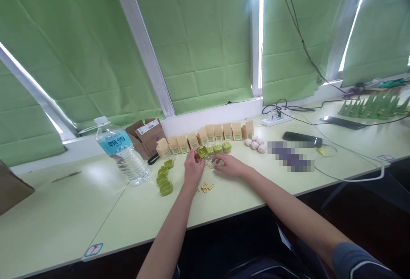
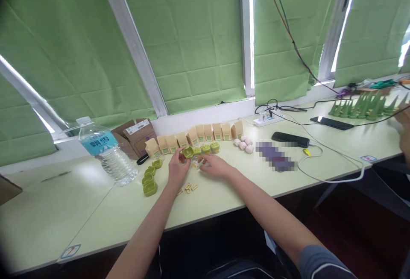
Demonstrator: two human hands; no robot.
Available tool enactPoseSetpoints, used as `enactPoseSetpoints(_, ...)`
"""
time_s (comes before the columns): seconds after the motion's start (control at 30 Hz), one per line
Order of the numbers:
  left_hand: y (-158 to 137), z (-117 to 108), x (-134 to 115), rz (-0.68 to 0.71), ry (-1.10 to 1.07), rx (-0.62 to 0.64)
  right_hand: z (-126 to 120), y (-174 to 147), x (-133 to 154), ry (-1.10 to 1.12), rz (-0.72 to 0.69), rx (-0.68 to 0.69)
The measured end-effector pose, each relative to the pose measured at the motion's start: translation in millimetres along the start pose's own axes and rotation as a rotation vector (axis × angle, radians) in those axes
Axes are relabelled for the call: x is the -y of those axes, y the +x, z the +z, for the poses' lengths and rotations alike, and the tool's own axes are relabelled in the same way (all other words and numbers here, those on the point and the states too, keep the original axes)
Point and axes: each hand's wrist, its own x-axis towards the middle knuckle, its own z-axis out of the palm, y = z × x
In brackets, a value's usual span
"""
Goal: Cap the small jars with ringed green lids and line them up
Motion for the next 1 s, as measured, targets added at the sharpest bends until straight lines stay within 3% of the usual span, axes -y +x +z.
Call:
enactPoseSetpoints(0.43, -0.4, 2.9, 1.7, 0.044, 0.017, 0.052, 0.4, 0.8, -1.9, 0.01, 0.005, -0.063)
enactPoseSetpoints(1.0, -1.4, 6.5, 4.5, 0.123, -0.015, 0.175, -3.7, 2.7, 4.3, 0.154, 0.014, -0.283)
